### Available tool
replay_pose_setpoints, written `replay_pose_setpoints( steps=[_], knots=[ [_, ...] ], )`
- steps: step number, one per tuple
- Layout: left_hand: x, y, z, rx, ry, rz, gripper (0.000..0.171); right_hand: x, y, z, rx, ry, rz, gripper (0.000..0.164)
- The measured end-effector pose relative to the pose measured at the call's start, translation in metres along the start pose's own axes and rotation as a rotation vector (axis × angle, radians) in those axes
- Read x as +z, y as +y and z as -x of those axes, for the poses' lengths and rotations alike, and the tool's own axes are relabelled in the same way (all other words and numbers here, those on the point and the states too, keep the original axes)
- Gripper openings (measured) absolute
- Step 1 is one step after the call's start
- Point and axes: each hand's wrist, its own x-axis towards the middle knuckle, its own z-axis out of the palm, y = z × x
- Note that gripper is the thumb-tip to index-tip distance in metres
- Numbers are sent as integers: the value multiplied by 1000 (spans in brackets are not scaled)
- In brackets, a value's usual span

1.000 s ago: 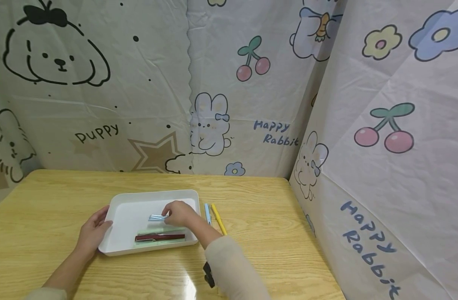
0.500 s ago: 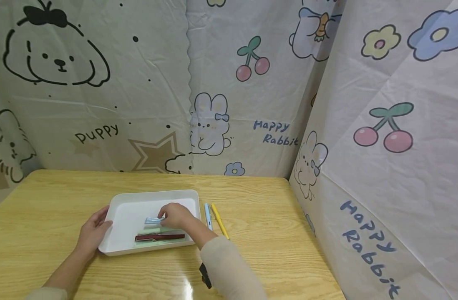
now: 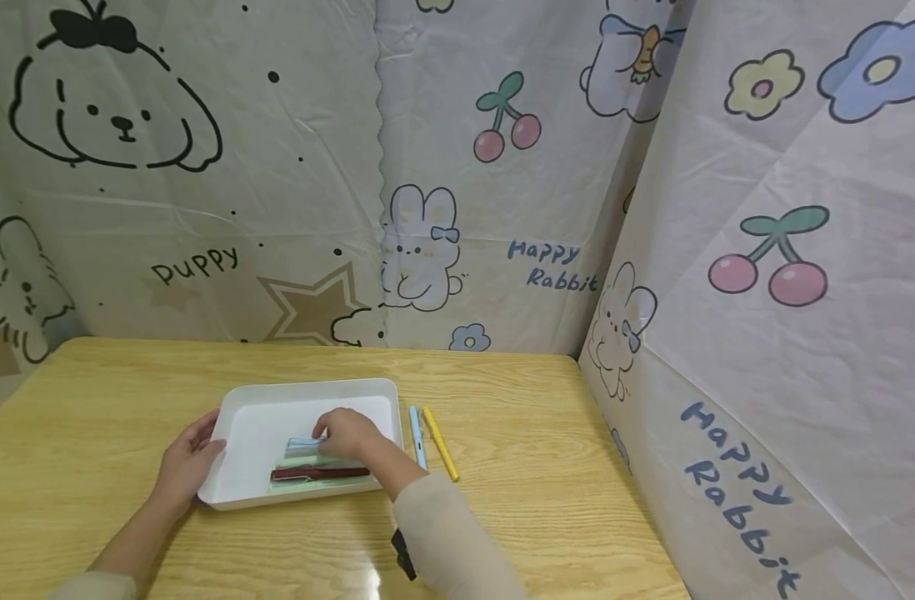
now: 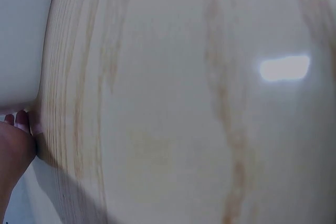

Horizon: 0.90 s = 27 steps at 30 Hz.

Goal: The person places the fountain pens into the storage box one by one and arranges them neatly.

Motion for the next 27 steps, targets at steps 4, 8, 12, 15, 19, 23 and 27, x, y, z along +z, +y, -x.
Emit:
replay_pose_setpoints(
  steps=[4,8,12,15,19,23,27],
  knots=[
    [0,0,0,-1,5,1,56,1,-2,-1,1,-2,12,17],
    [0,0,0,1,11,-5,56,4,-1,-2,5,-7,21,18],
    [0,1,1,-2,5,-1,56,7,-1,-3,28,-20,19,18],
    [0,2,1,-7,4,-2,56,8,-1,-4,42,-22,15,18],
    [0,2,1,-3,-2,-3,56,8,-2,-4,36,-10,22,18],
    [0,1,1,1,-3,-5,56,9,-2,-4,24,0,32,19],
    [0,1,1,-1,0,-2,56,10,-2,-4,25,1,21,19]
  ],
)
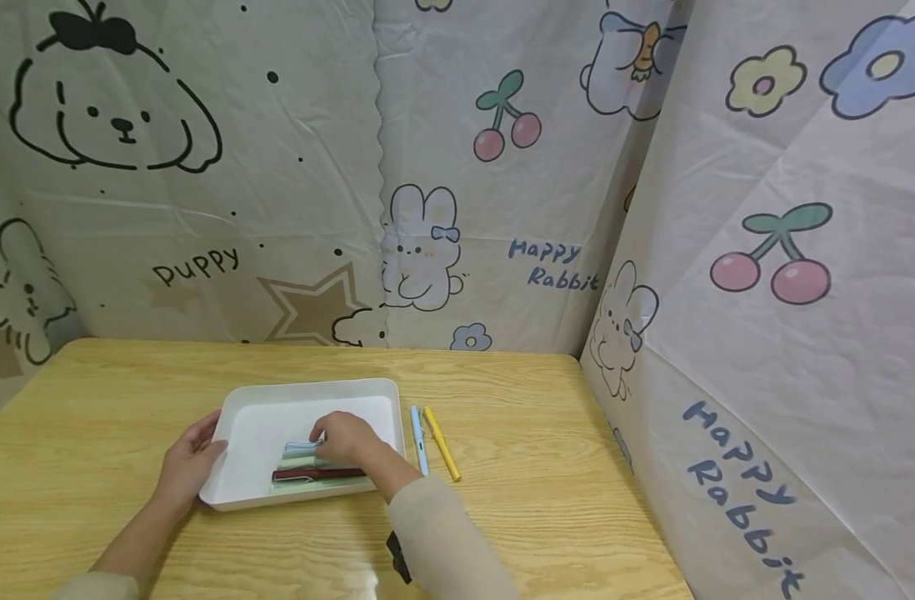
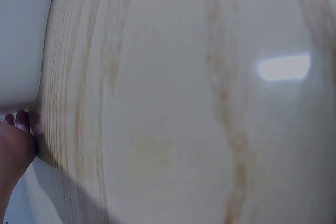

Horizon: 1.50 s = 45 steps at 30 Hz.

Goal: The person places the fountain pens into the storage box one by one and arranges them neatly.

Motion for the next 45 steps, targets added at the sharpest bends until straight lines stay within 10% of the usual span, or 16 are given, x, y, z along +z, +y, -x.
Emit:
replay_pose_setpoints(
  steps=[45],
  knots=[
    [2,-3,-2,-6,21,2,56,4,0,0,-18,-19,-20,18]
  ],
)
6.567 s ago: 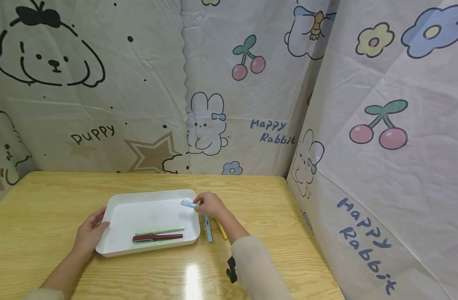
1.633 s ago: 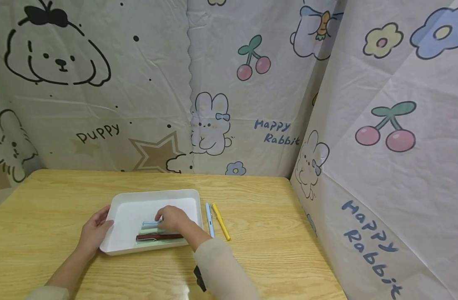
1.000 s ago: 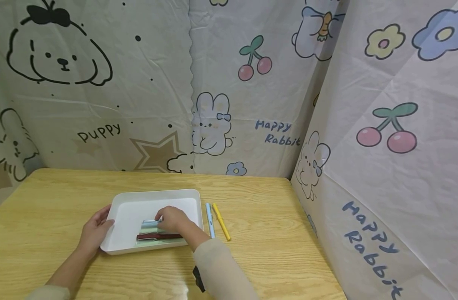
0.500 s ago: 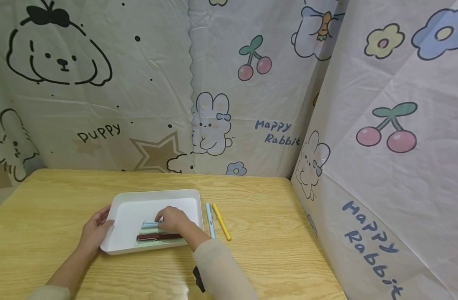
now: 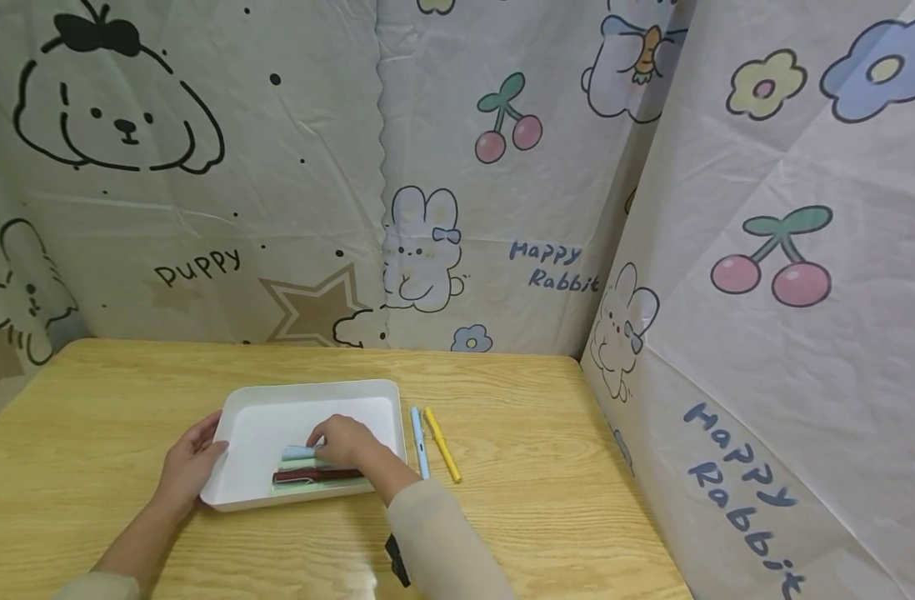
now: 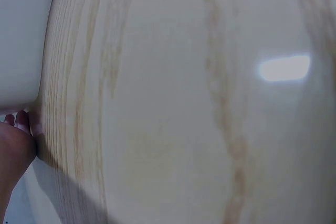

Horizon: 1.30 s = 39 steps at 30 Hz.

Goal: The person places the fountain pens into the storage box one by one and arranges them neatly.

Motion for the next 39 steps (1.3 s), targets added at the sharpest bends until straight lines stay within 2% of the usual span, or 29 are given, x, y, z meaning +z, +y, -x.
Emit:
replay_pose_setpoints(
  steps=[9,28,39],
  knots=[
    [-1,1,2,12,-15,-3,56,-1,0,3,6,-4,-44,18],
    [-1,2,4,12,-11,-12,56,-13,5,5,-2,36,-14,18],
    [-1,2,3,9,-13,-8,56,-28,12,11,-29,91,-94,23]
  ],
)
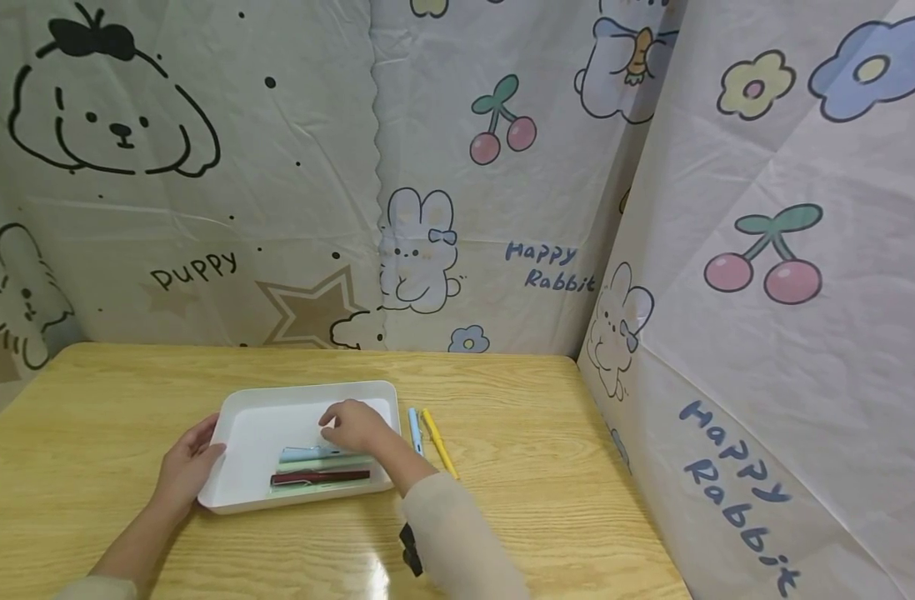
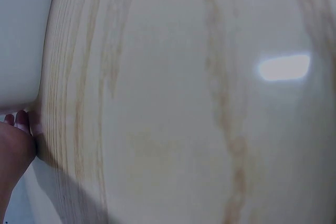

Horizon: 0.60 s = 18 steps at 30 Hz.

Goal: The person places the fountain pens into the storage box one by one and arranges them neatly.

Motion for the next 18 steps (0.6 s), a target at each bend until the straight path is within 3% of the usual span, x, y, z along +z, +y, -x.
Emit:
replay_pose_setpoints(
  steps=[18],
  knots=[
    [0,-2,-2,6,0,-10,56,-23,14,8,2,59,-109,27]
  ],
)
